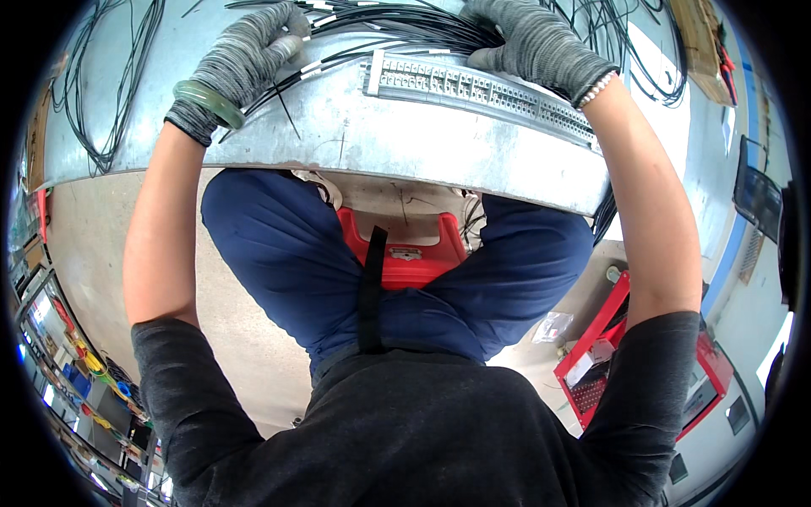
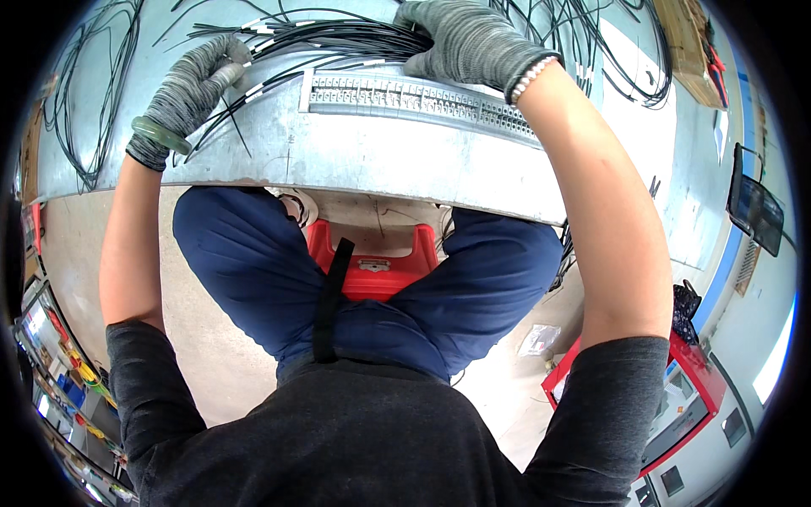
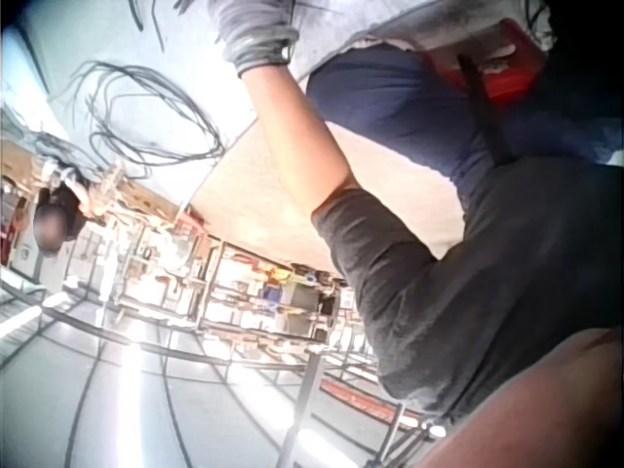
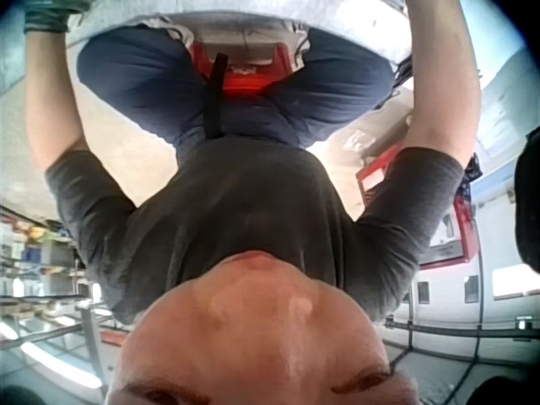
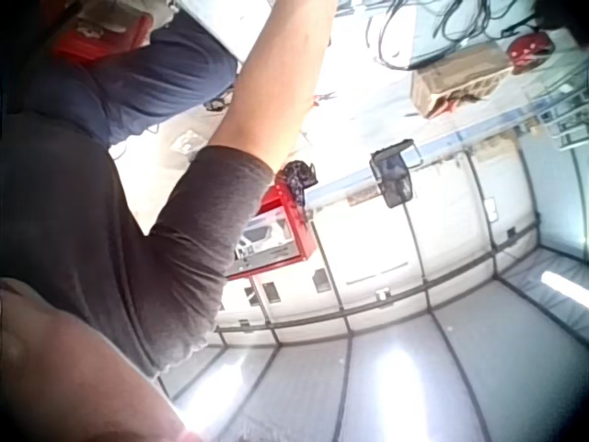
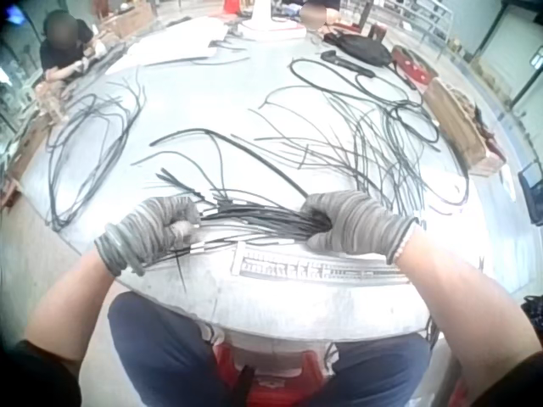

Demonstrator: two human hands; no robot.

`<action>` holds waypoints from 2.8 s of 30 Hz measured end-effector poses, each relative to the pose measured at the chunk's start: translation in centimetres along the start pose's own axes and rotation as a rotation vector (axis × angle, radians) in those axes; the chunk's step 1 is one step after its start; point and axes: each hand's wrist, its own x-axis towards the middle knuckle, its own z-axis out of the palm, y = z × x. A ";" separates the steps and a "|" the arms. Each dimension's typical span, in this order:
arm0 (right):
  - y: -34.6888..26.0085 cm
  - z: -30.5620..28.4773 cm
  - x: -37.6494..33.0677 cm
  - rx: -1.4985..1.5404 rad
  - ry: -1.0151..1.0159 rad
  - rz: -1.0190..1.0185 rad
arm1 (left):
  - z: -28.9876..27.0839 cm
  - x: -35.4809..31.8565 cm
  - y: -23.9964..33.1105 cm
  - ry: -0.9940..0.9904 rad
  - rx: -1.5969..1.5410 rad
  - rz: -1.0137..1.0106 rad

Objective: The person handles a power strip and then sits at a workbench to organize and bundle black cables with white connectors. They repeatedly gather, align, and arrange the cables on the bench surface.

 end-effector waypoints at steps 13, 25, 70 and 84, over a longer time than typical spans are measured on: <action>1.8 0.8 0.5 0.249 0.042 0.063 | -0.2 0.5 0.2 -0.188 0.199 0.038; 1.0 -0.4 0.1 0.211 -0.005 0.100 | 0.2 0.5 -1.3 -0.119 0.073 0.028; 2.1 0.2 1.2 0.247 0.011 0.052 | -0.6 0.0 -0.6 -0.082 -0.228 -0.048; 2.0 0.3 1.0 0.172 0.028 0.069 | 0.5 0.3 -0.7 0.052 -0.238 -0.064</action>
